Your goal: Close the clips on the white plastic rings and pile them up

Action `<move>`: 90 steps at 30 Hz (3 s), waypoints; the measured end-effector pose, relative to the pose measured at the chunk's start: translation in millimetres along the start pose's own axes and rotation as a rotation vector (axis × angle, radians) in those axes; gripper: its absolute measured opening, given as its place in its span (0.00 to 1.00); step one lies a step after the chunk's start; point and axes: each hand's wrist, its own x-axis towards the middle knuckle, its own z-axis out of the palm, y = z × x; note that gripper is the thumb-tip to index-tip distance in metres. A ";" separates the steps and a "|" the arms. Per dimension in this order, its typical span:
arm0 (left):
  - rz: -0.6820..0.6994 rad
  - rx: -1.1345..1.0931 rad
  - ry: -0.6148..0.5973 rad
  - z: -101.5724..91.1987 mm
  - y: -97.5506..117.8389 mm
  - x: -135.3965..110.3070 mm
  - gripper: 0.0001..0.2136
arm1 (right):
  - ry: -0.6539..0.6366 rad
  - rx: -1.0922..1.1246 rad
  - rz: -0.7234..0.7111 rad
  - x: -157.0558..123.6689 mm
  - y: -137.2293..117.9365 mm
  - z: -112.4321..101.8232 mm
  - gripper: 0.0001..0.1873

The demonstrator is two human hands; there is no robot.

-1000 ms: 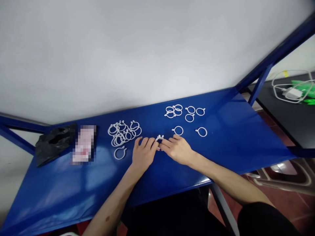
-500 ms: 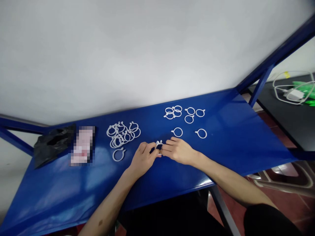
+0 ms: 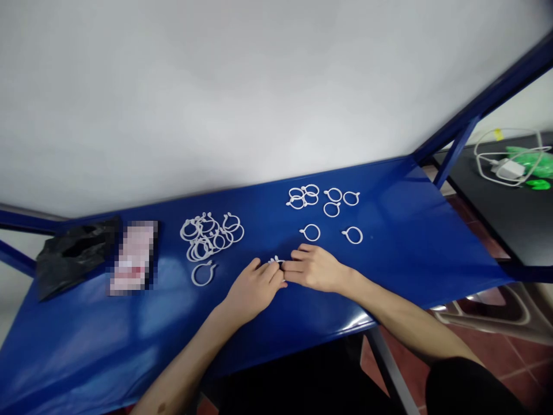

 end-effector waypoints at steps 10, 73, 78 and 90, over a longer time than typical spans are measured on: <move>-0.198 0.138 0.067 6.3 13.0 2.2 0.14 | 0.004 -0.053 0.107 8.2 -10.1 0.3 0.16; -0.903 0.188 0.123 -29.2 -57.8 -34.0 0.13 | 0.061 0.125 0.828 -51.5 77.6 -22.1 0.05; -0.838 0.262 0.310 -24.8 -60.7 -37.6 0.14 | 0.142 0.257 0.709 -42.9 68.6 -27.6 0.07; -0.903 0.172 -0.118 -2.8 -64.4 -37.7 0.38 | 0.007 0.292 0.551 -41.1 59.4 -26.9 0.08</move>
